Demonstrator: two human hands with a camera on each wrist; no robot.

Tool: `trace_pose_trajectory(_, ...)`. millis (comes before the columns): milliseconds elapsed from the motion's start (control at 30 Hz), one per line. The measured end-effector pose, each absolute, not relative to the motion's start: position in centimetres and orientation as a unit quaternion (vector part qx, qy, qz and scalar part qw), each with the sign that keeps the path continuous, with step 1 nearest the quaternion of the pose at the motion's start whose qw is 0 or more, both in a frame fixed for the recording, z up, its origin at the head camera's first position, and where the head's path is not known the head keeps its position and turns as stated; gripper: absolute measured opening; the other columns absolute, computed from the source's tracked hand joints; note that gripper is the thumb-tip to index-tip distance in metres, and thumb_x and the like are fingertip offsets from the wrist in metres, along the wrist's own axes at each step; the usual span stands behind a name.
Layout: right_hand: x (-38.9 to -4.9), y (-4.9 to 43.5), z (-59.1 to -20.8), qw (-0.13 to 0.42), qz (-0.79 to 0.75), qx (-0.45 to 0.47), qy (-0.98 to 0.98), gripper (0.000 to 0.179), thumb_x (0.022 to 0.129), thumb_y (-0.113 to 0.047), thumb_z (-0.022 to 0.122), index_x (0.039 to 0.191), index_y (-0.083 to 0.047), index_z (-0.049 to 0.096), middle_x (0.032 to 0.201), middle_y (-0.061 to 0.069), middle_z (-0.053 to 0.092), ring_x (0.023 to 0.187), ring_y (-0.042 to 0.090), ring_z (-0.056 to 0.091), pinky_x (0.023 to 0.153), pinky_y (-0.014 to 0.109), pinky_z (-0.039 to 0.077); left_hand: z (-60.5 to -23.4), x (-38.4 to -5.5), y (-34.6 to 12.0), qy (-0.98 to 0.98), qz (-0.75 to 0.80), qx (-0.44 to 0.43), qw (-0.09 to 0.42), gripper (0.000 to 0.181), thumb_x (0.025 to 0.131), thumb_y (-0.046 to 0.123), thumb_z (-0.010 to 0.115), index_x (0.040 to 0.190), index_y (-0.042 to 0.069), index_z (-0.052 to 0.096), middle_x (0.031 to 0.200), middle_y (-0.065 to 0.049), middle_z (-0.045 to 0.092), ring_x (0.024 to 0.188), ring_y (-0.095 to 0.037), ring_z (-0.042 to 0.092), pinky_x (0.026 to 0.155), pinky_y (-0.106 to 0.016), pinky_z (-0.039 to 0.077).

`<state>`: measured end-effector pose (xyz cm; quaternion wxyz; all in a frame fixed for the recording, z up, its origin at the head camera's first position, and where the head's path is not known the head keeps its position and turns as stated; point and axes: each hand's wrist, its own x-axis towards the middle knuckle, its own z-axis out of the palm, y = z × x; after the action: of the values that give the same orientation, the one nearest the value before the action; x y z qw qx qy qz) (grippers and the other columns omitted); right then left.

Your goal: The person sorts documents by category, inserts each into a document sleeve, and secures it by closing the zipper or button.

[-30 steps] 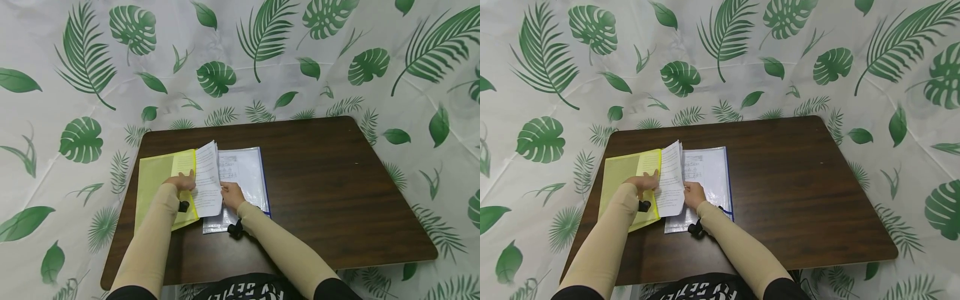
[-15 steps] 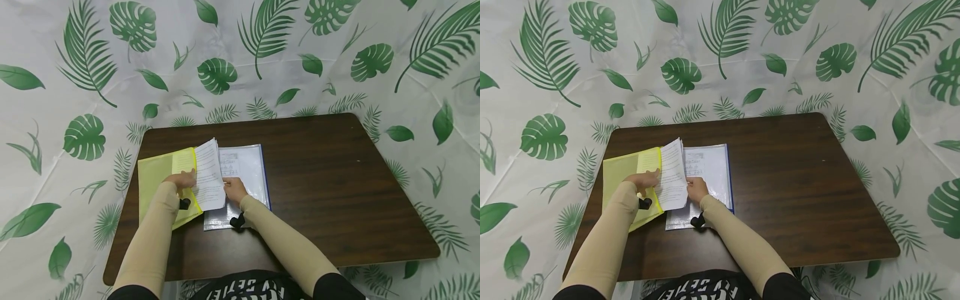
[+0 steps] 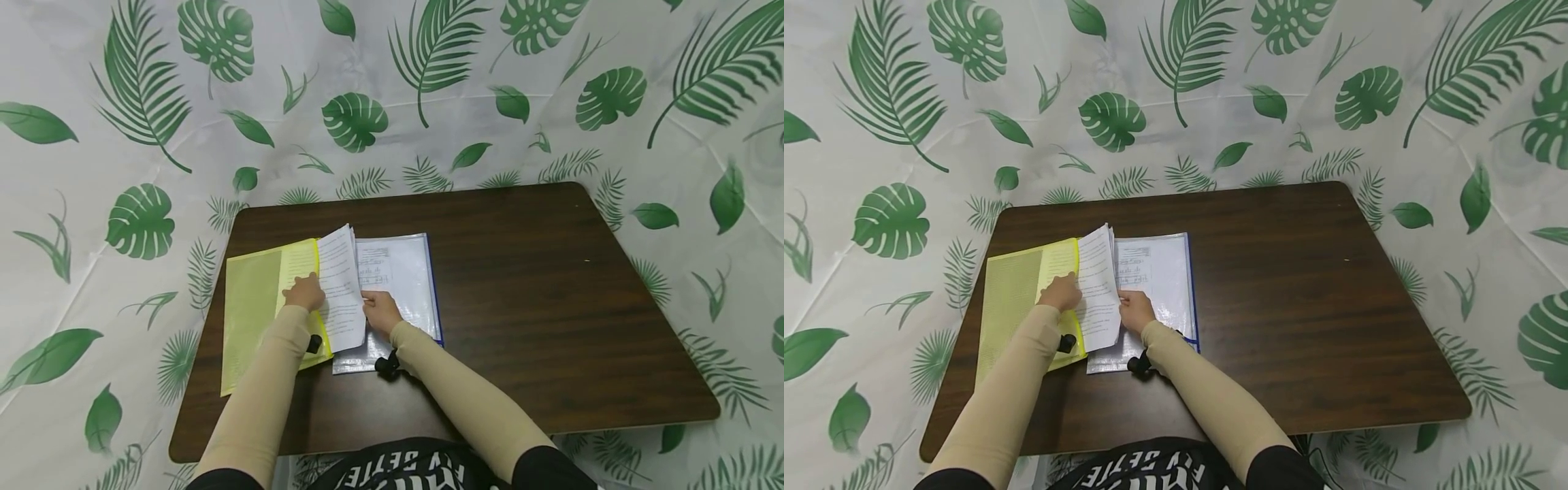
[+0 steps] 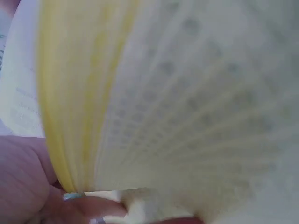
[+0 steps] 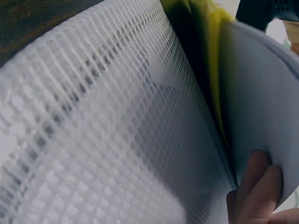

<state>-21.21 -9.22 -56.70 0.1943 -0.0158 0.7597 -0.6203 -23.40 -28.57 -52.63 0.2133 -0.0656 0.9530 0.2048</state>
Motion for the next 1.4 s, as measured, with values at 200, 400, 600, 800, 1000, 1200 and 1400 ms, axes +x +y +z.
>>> trace_pose_trajectory(200, -21.3, -9.2, -56.7, 0.186, -0.602, -0.029, 0.776, 0.046, 0.093, 0.013, 0.046, 0.139, 0.011, 0.054, 0.122, 0.028, 0.067, 0.106, 0.032, 0.071, 0.079, 0.03, 0.058, -52.4, -23.4, -28.3, 0.949, 0.215, -0.066, 0.223, 0.055, 0.108, 0.009, 0.02, 0.156, -0.015, 0.01, 0.155, -0.046, 0.013, 0.143, -0.063, 0.013, 0.115, -0.071, 0.015)
trace_pose_trajectory(400, -21.6, -8.1, -56.4, 0.178, -0.584, -0.038, 0.791, 0.046, 0.093, 0.012, 0.047, 0.137, 0.009, 0.057, 0.118, 0.028, 0.069, 0.077, 0.019, 0.068, 0.056, 0.022, 0.049, -52.1, -23.9, -27.5, 0.95, 0.214, -0.052, 0.22, 0.054, 0.108, 0.01, 0.02, 0.156, -0.014, 0.011, 0.156, -0.043, 0.018, 0.147, -0.056, 0.015, 0.117, -0.066, 0.014)
trace_pose_trajectory(600, -21.6, -7.4, -56.4, 0.188, -0.575, -0.047, 0.795, 0.046, 0.092, 0.013, 0.048, 0.137, 0.01, 0.058, 0.118, 0.028, 0.069, 0.074, 0.017, 0.067, 0.055, 0.02, 0.047, -52.2, -23.8, -27.1, 0.948, 0.215, -0.051, 0.23, 0.054, 0.108, 0.01, 0.02, 0.157, -0.013, 0.01, 0.157, -0.042, 0.016, 0.147, -0.055, 0.015, 0.118, -0.065, 0.014)
trace_pose_trajectory(800, -21.6, -7.7, -56.5, 0.182, -0.56, -0.076, 0.805, 0.045, 0.09, 0.014, 0.049, 0.134, 0.011, 0.059, 0.117, 0.028, 0.069, 0.085, 0.02, 0.071, 0.057, 0.021, 0.05, -52.2, -23.9, -27.4, 0.95, 0.217, -0.031, 0.224, 0.054, 0.107, 0.007, 0.025, 0.156, -0.014, 0.014, 0.158, -0.036, 0.026, 0.148, -0.052, 0.015, 0.117, -0.065, 0.016)
trace_pose_trajectory(1000, -21.6, -8.1, -56.5, 0.191, -0.586, -0.067, 0.785, 0.046, 0.092, 0.014, 0.047, 0.137, 0.012, 0.056, 0.112, 0.029, 0.071, 0.067, 0.014, 0.063, 0.053, 0.023, 0.048, -52.0, -23.9, -27.5, 0.944, 0.232, -0.026, 0.233, 0.055, 0.108, 0.01, 0.021, 0.157, -0.013, 0.011, 0.158, -0.037, 0.025, 0.149, -0.052, 0.013, 0.118, -0.064, 0.014)
trace_pose_trajectory(1200, -21.7, -8.5, -56.9, 0.211, -0.614, -0.057, 0.758, 0.046, 0.094, 0.014, 0.047, 0.139, 0.012, 0.054, 0.116, 0.029, 0.069, 0.074, 0.015, 0.066, 0.054, 0.024, 0.051, -52.2, -23.7, -27.9, 0.943, 0.236, -0.037, 0.231, 0.056, 0.108, 0.012, 0.021, 0.158, -0.009, 0.013, 0.16, -0.033, 0.022, 0.15, -0.05, 0.013, 0.119, -0.062, 0.012)
trace_pose_trajectory(1400, -21.8, -8.7, -57.3, 0.229, -0.636, -0.057, 0.735, 0.048, 0.095, 0.014, 0.047, 0.143, 0.009, 0.051, 0.126, 0.03, 0.065, 0.091, 0.026, 0.071, 0.057, 0.024, 0.054, -52.8, -23.5, -28.4, 0.943, 0.232, -0.04, 0.237, 0.058, 0.107, 0.011, 0.027, 0.159, -0.008, 0.011, 0.162, -0.03, 0.021, 0.151, -0.048, 0.01, 0.12, -0.061, 0.011)
